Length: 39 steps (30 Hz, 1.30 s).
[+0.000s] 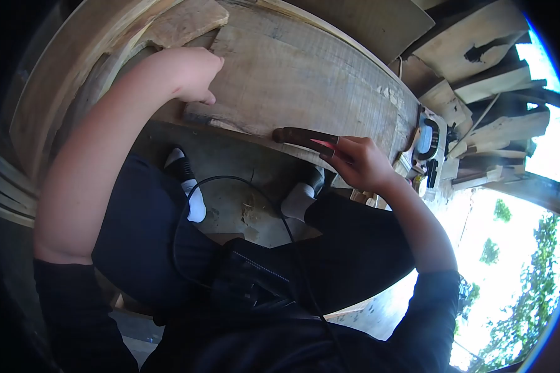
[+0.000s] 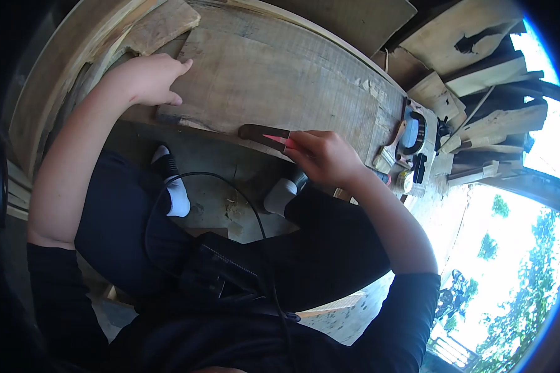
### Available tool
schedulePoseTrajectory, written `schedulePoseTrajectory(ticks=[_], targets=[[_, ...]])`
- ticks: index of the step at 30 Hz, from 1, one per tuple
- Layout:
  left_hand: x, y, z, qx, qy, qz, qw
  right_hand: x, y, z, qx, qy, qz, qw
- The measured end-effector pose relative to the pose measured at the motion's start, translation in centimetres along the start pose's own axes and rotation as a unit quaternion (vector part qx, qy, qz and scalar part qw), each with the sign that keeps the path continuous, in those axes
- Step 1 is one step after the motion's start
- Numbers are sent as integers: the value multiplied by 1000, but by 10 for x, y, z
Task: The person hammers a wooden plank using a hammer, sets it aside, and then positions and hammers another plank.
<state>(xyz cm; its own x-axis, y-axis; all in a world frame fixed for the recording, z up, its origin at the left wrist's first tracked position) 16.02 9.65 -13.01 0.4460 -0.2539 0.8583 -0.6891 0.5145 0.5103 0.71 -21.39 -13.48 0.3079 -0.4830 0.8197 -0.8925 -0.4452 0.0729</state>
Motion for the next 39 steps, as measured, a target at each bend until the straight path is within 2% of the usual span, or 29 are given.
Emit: schedulePoseTrajectory(ticks=[5, 8, 10, 14, 16, 20, 22, 29, 32, 35, 37, 39], targets=[[-5, -3, 3, 2, -7, 3, 1000, 5, 14, 8, 15, -12, 39, 999], [-6, -6, 9, 17, -3, 15, 1000, 6, 21, 13, -29, -27, 49, 998], [2, -3, 19, 60, -3, -15, 998, 7, 26, 18, 23, 1, 62, 998], [-7, -7, 20, 60, -11, 1, 998, 15, 35, 20, 17, -5, 63, 998], [-7, -7, 22, 59, -17, 8, 998, 17, 39, 22, -49, 5, 15, 999], [-5, -7, 27, 72, -14, -6, 997, 26, 49, 25, -55, 14, 16, 998], [-7, -6, 27, 63, -27, 17, 998, 27, 55, 28, -92, -3, 34, 995], [-7, -6, 32, 77, -24, 8, 997, 31, 72, 37, -93, 21, 31, 995], [-8, -6, 33, 74, -30, 17, 997, 30, 81, 43, -131, -14, 64, 989], [-9, -8, 32, 75, -29, 22, 997, 36, 92, 50, -105, 12, 67, 992], [-11, -7, 33, 76, -27, 34, 996, 45, 97, 50, -122, 63, 39, 990], [-10, -7, 34, 81, -21, 23, 996, 45, 103, 50, -158, 27, 54, 986]])
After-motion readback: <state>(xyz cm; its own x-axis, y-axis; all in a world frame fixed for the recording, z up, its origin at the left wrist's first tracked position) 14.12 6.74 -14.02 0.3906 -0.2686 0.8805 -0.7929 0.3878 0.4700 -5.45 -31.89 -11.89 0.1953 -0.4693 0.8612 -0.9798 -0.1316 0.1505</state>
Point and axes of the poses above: each hand's wrist, its own y-axis away from the middle knuckle, its own x-axis out of the back of the hand, z = x × y, the point moved 1 cm from there along -y, towards the middle knuckle, and after that the axes turned 7 degrees about z, right-handed, at the moved point
